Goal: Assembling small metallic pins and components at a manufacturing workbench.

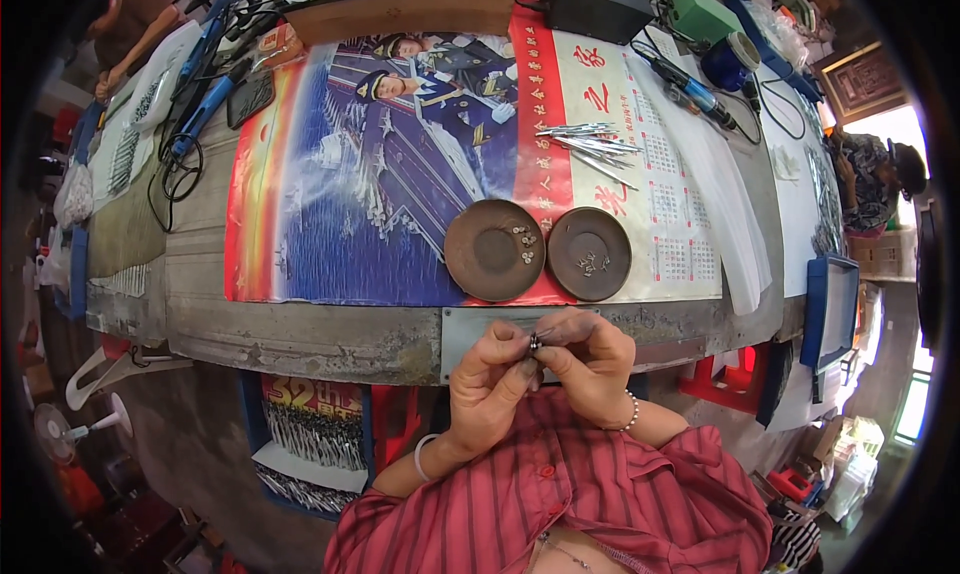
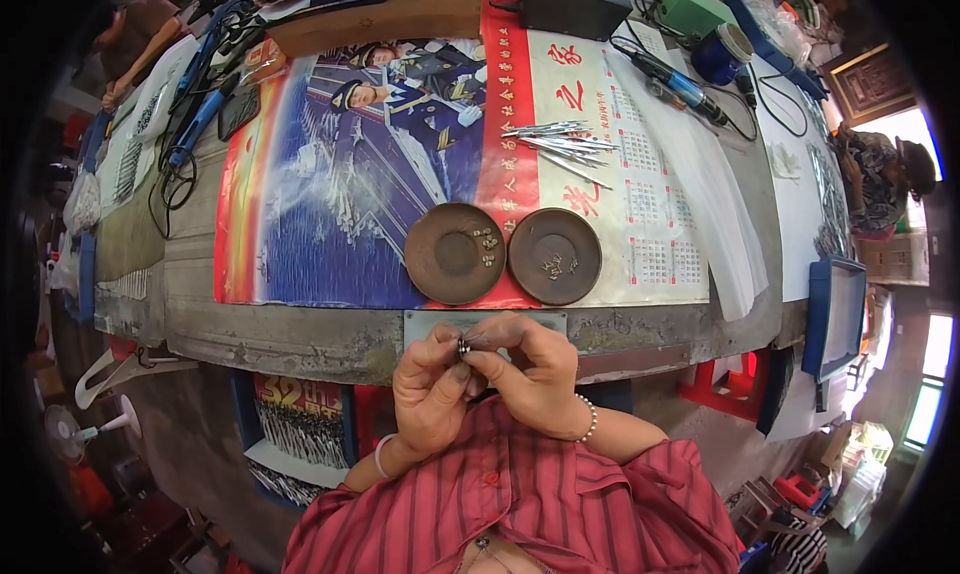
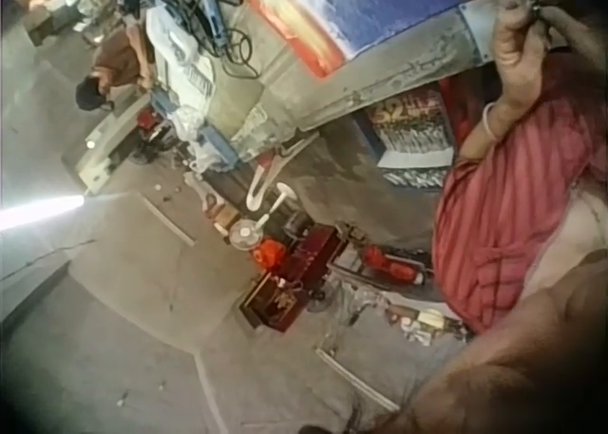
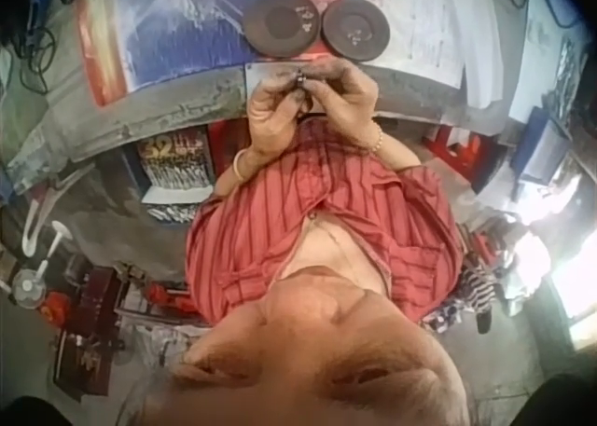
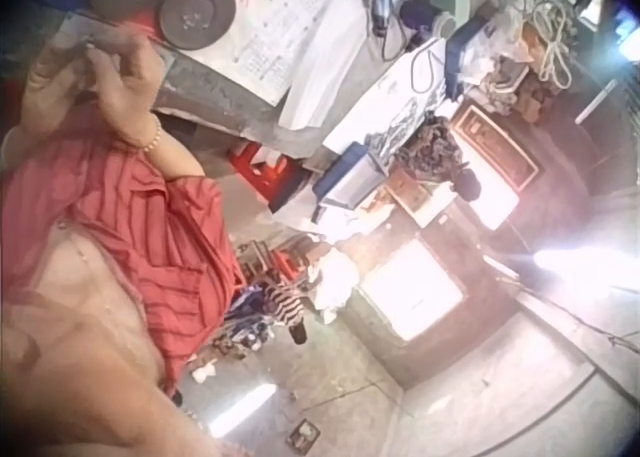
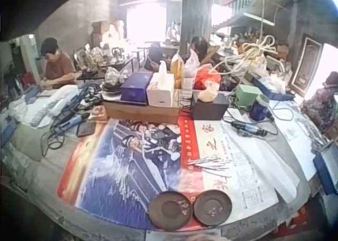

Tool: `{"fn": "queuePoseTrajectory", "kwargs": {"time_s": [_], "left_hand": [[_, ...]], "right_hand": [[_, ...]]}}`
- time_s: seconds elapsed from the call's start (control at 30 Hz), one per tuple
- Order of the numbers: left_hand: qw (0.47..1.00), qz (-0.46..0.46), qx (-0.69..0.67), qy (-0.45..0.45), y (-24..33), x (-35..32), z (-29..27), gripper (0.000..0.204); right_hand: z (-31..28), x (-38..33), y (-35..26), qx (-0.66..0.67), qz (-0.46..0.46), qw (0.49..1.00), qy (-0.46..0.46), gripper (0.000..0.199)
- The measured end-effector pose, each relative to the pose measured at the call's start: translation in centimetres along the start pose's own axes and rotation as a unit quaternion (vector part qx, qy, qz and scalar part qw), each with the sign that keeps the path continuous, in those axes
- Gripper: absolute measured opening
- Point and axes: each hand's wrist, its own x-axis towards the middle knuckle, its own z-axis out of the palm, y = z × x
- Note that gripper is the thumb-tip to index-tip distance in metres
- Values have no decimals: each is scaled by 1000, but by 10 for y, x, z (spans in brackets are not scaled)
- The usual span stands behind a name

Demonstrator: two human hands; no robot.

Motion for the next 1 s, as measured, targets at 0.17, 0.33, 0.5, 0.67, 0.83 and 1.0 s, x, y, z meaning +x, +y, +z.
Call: {"fn": "queuePoseTrajectory", "kwargs": {"time_s": [0.17,0.33,0.5,0.67,0.83,1.0], "left_hand": [[997,53,20,-54,4,-1,-1,30],[995,62,72,-28,7,-2,2,31],[992,66,102,-11,6,-4,3,29],[979,90,184,-4,7,-5,6,27],[975,98,200,-8,6,-6,9,25],[981,80,175,6,-1,-12,4,23]], "right_hand": [[-1,4,-14,80,31,995,-45,12],[-1,10,-11,-100,-116,986,-68,14],[-2,12,-7,-174,-188,965,-58,19],[-2,15,-8,-201,-232,949,-68,22],[0,17,-8,-253,-260,929,-66,14],[-1,13,9,-305,-254,914,-78,20]]}}
